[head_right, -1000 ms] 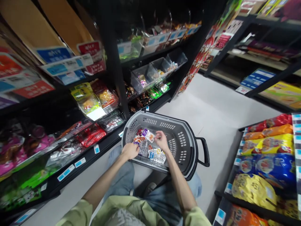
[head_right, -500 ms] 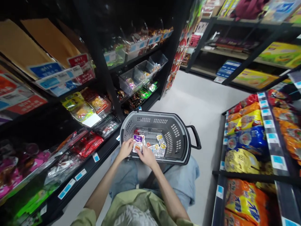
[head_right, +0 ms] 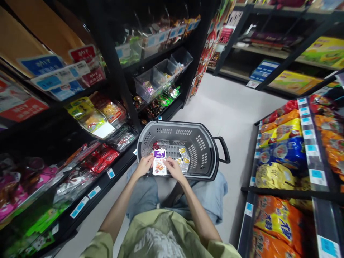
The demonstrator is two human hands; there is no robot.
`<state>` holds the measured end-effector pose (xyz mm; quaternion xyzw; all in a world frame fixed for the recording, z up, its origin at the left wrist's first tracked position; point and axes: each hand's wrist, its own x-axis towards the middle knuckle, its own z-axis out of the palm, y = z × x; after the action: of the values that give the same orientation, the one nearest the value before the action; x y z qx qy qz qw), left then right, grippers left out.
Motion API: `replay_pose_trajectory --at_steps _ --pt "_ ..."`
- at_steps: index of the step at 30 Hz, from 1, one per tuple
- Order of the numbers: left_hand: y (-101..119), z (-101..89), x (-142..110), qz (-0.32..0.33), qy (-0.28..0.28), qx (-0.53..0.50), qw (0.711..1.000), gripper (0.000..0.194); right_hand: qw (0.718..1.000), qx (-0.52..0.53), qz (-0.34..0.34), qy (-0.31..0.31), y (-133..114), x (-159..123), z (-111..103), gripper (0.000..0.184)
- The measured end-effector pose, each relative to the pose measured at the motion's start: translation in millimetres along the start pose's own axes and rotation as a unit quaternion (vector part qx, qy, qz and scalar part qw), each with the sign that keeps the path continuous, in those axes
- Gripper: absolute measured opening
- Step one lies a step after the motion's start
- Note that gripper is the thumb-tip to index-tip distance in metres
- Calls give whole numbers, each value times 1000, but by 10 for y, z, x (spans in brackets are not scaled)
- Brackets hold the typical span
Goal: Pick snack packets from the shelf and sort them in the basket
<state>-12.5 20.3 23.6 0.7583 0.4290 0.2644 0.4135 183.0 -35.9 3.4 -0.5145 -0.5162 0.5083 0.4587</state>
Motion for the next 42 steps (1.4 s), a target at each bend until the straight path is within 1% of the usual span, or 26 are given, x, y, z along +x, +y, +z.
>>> replay_pose_trajectory --at_steps 2,5,9,19,23,25,27,32,39,42 --pt "4 9 -8 -3 -4 16 1000 35 1000 19 8 14 7 -3 5 29" --pt "23 9 -15 -12 -10 32 999 34 999 46 18 17 48 5 2 28" --pt "56 3 -20 -16 -41 24 999 31 998 60 18 12 108 13 -20 27" --pt "-9 34 -26 -13 -24 85 996 27 999 -48 -2 12 59 -7 34 26" --pt "-17 64 -18 -25 -17 147 989 27 993 -115 -16 29 42 -13 47 28" --pt "-18 85 -12 -29 -14 174 984 27 990 -133 -17 34 29 -19 45 30" --pt "-18 99 -8 -28 -13 183 983 27 990 -139 -18 36 12 -24 41 31" --pt "-6 85 -13 -26 -16 163 986 27 989 -140 -25 37 -9 -32 32 27" --pt "-4 59 -17 -39 -29 149 988 31 993 -118 -22 17 -4 -17 35 25" --pt "-13 64 -7 -42 -31 154 987 31 992 -124 -27 14 -9 -7 34 25"
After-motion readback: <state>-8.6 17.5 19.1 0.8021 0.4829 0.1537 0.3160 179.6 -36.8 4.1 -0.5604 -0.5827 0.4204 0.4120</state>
